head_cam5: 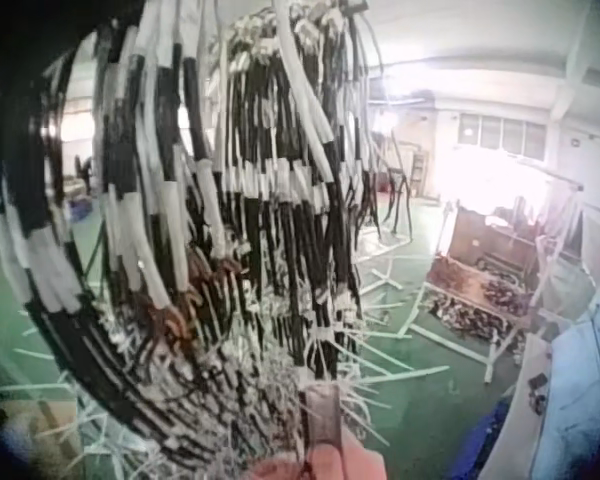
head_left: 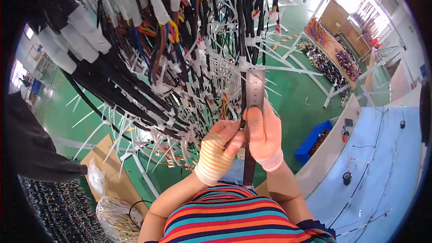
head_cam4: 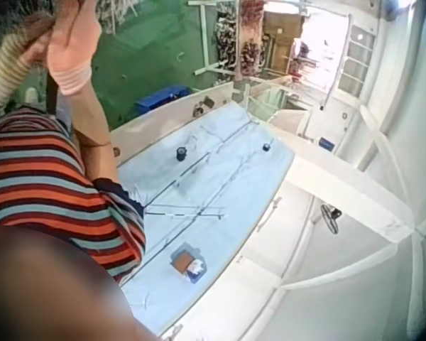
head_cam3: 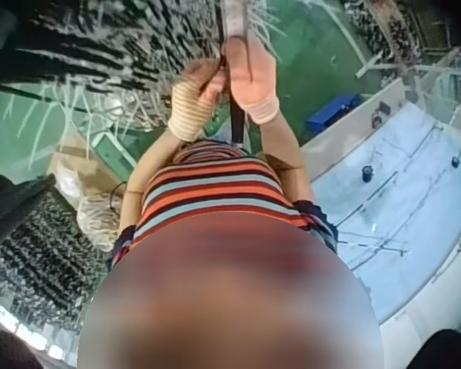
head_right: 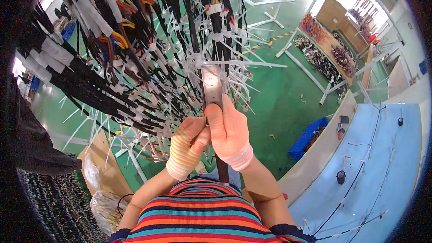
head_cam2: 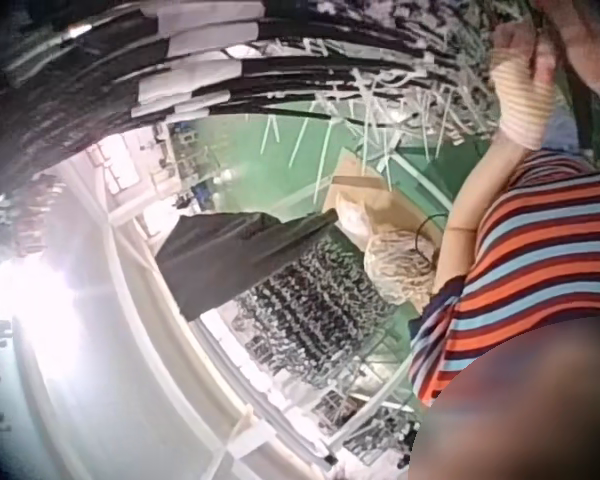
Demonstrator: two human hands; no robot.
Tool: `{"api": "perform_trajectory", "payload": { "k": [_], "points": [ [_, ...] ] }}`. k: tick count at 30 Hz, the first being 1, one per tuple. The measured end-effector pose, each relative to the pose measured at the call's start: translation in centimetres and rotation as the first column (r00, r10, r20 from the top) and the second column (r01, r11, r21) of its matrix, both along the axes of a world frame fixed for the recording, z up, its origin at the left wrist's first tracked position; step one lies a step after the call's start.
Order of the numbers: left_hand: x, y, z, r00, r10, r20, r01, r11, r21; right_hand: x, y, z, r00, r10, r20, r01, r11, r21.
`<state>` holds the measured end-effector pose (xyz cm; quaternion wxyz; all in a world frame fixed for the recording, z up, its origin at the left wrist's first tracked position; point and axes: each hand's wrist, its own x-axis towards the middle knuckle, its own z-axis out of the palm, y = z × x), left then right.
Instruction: Measure and inspect the components of a bundle of wire harnesses using a metal ruler.
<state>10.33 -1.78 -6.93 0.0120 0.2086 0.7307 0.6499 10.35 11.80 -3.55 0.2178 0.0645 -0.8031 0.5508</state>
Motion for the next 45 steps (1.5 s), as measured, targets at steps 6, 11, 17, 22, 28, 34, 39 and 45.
{"api": "perform_trajectory", "payload": {
  "k": [6,11,17,22,28,34,39,45],
  "points": [
    [0.2,0.8,0.1,0.991,0.025,-0.131,-0.026,1.0,-0.012,0.1,0.7,0.7,0.994,-0.005,0.112,0.013,0.997,-0.071],
    [-0.1,1.2,0.0,1.0,0.0,0.012,0.0,1.0,0.005,0.1,1.4,0.2,0.997,-0.009,0.076,0.006,0.999,0.039],
    [0.0,3.1,0.6,0.998,0.059,0.016,-0.059,0.998,-0.016,-0.1,2.1,0.7,0.933,-0.048,-0.358,0.276,0.734,0.62],
    [-0.1,3.7,0.6,0.999,0.027,-0.041,-0.026,0.999,0.025,0.0,1.5,1.9,0.956,-0.272,0.108,0.241,0.941,0.237],
    [-0.1,3.6,-0.1,0.995,-0.013,-0.095,0.017,0.999,0.048,0.1,0.5,2.3,0.925,-0.368,0.094,0.33,0.901,0.28],
    [0.0,3.1,-0.1,0.993,-0.002,-0.115,0.01,0.998,0.069,0.0,0.6,2.7,0.924,-0.375,0.081,0.328,0.882,0.339],
    [0.0,2.7,-0.4,0.99,0.004,-0.141,0.001,0.999,0.038,-0.1,0.7,2.4,0.94,-0.322,0.112,0.287,0.925,0.251],
    [0.1,2.5,-0.7,0.999,-0.032,-0.041,0.036,0.994,0.099,-0.4,0.5,1.6,0.95,-0.312,-0.03,0.303,0.891,0.337]
  ]
}}
